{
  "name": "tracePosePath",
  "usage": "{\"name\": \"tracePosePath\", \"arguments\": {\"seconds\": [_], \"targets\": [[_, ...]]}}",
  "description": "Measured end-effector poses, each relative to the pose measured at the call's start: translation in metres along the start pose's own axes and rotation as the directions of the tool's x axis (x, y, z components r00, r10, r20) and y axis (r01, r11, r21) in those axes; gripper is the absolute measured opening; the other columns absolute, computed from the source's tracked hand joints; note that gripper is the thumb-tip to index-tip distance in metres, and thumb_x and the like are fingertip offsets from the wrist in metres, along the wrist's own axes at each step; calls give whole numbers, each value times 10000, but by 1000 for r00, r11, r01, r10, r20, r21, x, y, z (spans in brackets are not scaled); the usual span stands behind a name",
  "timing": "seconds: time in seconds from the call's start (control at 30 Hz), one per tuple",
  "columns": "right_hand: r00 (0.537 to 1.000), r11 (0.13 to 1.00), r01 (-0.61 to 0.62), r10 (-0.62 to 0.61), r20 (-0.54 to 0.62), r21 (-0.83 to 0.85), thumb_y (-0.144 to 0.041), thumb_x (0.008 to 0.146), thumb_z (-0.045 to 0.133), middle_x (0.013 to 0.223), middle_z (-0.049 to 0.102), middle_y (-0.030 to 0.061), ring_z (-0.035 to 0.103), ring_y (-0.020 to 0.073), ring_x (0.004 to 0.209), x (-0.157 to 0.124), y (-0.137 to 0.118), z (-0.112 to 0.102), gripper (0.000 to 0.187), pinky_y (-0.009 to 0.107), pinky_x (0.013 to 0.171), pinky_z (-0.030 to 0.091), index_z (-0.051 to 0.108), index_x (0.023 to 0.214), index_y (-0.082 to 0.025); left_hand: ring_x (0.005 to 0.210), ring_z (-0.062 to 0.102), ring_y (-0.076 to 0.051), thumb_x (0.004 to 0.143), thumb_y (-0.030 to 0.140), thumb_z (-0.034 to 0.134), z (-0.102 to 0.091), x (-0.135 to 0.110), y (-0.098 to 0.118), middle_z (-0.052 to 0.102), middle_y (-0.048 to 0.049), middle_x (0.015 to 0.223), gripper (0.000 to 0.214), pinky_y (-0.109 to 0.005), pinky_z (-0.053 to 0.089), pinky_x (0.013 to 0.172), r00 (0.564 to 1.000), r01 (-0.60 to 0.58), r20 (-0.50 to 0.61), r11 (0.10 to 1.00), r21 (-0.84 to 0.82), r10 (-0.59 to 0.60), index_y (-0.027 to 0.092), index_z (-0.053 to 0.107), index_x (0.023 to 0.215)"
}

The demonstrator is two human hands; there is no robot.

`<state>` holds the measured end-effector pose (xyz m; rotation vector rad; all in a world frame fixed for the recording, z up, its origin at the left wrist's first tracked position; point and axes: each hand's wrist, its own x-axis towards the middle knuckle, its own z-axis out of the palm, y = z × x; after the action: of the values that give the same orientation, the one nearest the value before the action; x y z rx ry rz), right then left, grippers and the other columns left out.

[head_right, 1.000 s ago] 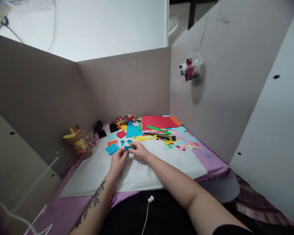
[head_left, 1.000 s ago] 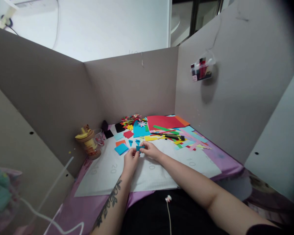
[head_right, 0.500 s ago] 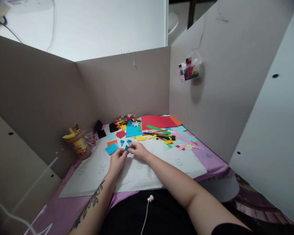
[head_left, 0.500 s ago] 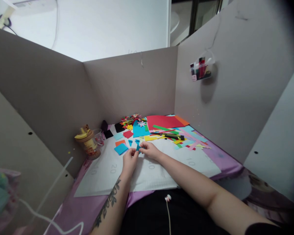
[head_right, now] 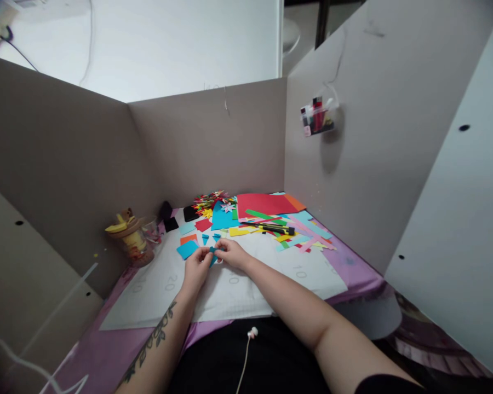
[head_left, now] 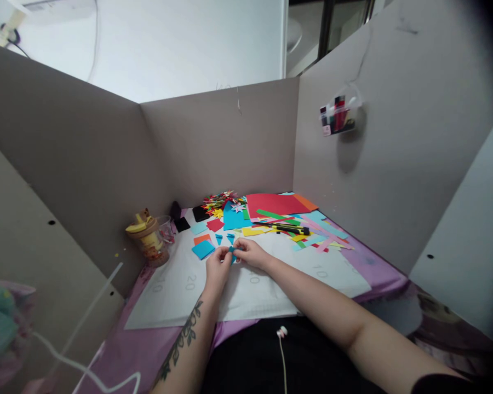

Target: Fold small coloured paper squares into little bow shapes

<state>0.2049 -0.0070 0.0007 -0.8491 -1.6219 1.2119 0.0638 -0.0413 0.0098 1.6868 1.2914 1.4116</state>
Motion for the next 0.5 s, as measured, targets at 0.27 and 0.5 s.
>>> {"name": "tracePosePath", "arguments": {"seconds": [0.27,0.5], "targets": [[998,991,-24,30,-50,128,-251,679,574,567,541,-60,554,94,480,6,7,-3,164,181,435,375,481,793,-177,649,599,-154,684,274,566,2,2,-5,665,-35,717,203,-249,448,612,996,85,-18,996,-10,-85,139,630,822],[998,983,-45,52,-31,177,-214,660,563,526,553,-63,557,94,463,6,7,-3,172,175,432,378,486,809,-175,606,571,-136,686,320,574,1,3,-7,639,-22,685,242,-233,441,568,993,107,-34,993,-52,-109,136,625,835]]}}
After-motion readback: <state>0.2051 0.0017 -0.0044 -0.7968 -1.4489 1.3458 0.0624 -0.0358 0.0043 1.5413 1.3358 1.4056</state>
